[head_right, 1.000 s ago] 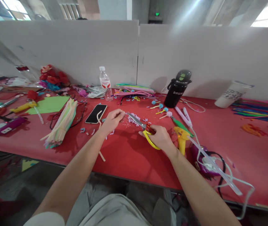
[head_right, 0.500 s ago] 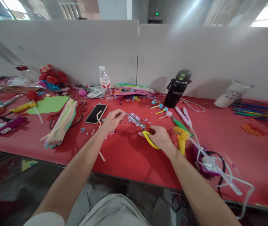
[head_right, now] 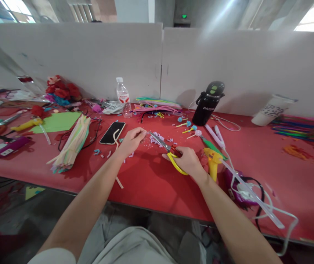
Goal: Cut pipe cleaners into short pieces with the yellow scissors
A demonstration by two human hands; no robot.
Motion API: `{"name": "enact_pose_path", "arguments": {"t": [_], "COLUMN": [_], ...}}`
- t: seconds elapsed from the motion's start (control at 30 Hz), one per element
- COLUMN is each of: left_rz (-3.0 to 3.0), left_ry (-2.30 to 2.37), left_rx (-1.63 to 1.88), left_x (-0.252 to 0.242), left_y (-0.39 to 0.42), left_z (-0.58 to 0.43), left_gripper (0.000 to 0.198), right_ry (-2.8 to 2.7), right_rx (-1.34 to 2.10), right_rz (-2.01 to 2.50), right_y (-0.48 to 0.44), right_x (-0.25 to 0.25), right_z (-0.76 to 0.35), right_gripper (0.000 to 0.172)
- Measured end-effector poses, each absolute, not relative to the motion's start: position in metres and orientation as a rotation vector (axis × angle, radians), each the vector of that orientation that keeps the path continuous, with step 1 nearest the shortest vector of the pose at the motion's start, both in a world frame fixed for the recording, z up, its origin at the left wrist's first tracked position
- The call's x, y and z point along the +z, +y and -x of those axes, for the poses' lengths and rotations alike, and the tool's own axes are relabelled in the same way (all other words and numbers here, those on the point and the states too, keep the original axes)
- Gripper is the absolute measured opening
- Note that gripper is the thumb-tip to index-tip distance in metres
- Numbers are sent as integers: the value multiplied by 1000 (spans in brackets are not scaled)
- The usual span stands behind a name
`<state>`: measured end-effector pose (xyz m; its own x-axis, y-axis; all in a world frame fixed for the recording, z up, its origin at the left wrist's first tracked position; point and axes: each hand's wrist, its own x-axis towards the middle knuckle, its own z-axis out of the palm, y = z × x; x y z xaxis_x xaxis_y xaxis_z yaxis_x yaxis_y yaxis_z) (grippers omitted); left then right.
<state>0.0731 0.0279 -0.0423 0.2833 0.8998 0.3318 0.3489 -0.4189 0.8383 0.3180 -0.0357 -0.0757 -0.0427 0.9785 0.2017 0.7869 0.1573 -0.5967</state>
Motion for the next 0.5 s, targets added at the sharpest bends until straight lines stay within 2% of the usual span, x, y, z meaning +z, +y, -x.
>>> {"name": "enact_pose_path", "arguments": {"t": [0.5], "left_rz": [-1957], "left_ry": [1132], "left_rx": [1089], "left_x": [-42], "left_y": [28], "left_z": [-73], "left_gripper": [31], "right_ry": [-1906], "right_rx": [462], "right_rz": [1664], "right_y": [-34], "right_x": [-77], "right_z": [-319], "right_gripper": [58]}}
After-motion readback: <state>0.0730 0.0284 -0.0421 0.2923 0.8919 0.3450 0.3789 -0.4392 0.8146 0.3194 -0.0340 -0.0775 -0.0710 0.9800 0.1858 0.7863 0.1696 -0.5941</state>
